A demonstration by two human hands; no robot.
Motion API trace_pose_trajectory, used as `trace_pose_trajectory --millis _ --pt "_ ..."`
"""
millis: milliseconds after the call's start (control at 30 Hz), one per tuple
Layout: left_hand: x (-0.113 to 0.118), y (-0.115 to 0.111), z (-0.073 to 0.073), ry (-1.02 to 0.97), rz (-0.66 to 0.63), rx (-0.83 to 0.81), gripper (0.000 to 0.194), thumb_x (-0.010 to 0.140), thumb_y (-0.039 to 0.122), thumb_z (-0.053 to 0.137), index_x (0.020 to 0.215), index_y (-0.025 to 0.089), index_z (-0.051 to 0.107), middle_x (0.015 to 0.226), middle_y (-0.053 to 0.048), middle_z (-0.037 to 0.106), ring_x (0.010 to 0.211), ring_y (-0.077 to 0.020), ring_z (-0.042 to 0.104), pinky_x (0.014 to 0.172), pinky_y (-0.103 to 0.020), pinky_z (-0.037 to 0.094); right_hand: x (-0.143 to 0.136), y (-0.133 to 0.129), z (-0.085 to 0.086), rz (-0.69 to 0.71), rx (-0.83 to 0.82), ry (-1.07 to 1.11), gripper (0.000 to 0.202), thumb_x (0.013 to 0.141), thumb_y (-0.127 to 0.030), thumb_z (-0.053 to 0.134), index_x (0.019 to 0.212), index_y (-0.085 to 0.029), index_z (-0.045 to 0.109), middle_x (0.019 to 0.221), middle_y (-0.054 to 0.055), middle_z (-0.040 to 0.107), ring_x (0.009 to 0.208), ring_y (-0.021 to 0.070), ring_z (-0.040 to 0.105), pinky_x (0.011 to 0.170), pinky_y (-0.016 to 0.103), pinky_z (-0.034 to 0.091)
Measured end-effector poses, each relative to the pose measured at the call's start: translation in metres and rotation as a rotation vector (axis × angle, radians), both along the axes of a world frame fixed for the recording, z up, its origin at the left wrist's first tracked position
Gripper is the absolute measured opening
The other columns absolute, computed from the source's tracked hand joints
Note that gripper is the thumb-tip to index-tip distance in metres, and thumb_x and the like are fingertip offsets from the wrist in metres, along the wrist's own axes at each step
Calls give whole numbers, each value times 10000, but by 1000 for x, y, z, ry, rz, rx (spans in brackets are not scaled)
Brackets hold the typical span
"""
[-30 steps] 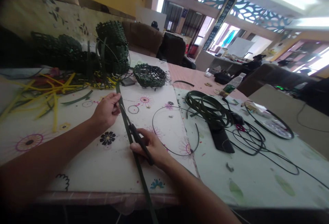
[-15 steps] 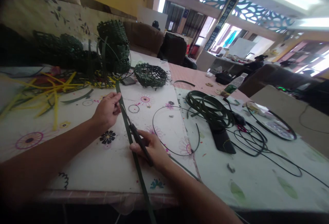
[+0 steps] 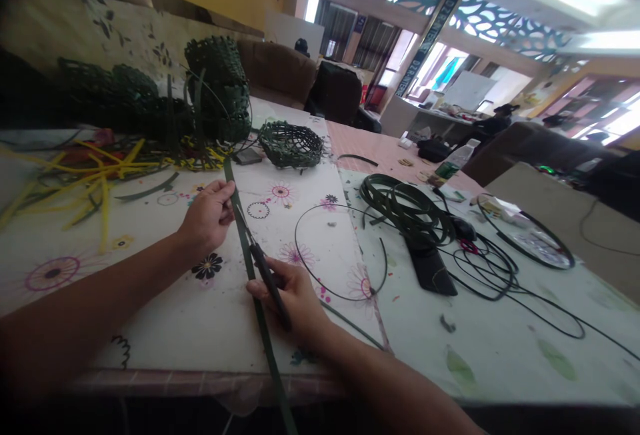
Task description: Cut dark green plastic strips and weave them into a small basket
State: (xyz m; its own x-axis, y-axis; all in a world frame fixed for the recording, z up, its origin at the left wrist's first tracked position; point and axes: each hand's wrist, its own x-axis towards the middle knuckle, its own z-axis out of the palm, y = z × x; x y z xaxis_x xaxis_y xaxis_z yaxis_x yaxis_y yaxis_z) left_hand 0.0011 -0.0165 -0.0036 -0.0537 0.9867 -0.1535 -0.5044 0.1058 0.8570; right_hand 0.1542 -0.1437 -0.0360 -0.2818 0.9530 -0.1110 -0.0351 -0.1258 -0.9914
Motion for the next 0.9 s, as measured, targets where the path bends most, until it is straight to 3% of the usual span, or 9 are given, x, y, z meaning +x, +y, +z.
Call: trace_pose_trajectory --millis 100,300,700,900 --pt "0 0 1 1 -1 8 279 923 130 529 690 188 385 484 79 328 362 -40 209 375 -172 140 -3 -1 -3 -28 -8 15 418 753 -528 780 784 -169 567 607 -64 329 544 69 275 464 210 183" --pt "0 -4 4 23 29 53 294 915 136 547 675 186 385 499 73 309 386 -46 220 396 -168 167 -4 1 -8 -63 -50 9 568 693 -519 819 1091 -150 653 614 -64 420 538 79 342 475 207 246" --pt "5 -11 0 41 -1 134 292 891 140 590 674 184 401 539 68 315 418 -53 240 394 -168 171 -1 1 -8 -82 81 -51 498 727 -532 786 1061 -174 697 679 -38 441 628 107 361 534 219 295" --pt "7 -11 -1 20 -28 87 280 909 123 555 680 182 406 513 66 342 390 -44 234 382 -171 155 -4 -5 -10 -79 101 -23 396 786 -499 752 1003 -172 694 697 -31 424 651 113 363 551 226 303"
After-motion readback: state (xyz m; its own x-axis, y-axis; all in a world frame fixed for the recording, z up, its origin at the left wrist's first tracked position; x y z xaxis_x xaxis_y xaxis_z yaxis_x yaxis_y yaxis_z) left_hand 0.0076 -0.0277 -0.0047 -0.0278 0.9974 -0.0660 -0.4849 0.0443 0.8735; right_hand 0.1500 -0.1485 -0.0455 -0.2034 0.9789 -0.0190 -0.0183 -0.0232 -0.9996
